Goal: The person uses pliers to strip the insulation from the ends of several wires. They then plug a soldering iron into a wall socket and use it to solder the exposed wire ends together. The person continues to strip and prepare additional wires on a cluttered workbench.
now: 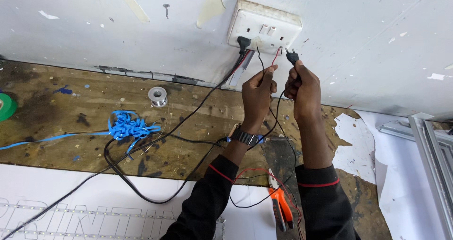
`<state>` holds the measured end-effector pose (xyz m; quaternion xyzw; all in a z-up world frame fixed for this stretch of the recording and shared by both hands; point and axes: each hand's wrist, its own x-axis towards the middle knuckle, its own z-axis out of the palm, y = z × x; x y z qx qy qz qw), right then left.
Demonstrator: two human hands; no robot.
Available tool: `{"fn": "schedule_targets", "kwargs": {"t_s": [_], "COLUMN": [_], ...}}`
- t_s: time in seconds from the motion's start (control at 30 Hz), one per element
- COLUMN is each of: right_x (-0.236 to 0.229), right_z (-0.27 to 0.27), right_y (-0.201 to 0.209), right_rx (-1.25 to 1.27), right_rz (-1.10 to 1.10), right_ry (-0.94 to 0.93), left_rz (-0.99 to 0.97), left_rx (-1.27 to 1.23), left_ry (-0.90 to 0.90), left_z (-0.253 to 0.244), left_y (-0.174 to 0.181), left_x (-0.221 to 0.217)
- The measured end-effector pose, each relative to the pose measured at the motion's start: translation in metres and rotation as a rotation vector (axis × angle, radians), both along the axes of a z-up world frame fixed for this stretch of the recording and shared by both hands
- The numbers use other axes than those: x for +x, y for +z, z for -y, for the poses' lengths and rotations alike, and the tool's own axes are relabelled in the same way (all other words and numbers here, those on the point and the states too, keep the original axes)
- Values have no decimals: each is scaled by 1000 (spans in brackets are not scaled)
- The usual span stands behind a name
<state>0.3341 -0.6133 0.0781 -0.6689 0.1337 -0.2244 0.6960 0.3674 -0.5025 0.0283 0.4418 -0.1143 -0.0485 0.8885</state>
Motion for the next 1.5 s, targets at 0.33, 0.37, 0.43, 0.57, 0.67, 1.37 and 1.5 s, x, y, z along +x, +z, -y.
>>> {"fn": "schedule_targets", "kwargs": {"t_s": [0.33,0.37,0.43,0.57,0.67,1.37,1.5], "right_x": [-7,-10,-23,-8,11,18,22], "right_z": [6,8,-28,-25,-19,-17,-19], "right_y": [-3,-2,19,-3,-12,-4,-7], "right_rx": [19,19,-135,-293,-124,-16,26], "right_rz": [-54,-40,-44,55,136,176,164], "right_ry": [-91,-114,-152,-187,-195,-149,-155], "left_rz": [-76,-56,-11,-21,-2,936,965], "left_rx": [-157,-138,-90,25,50,777,926], "left_ry": [-100,-88,-95,-66,-115,581,606], "left_z": [17,15,14,7,7,-29,-28], "left_y": [20,24,27,32,48,30,45], "left_x": [2,3,12,22,24,9,17]}}
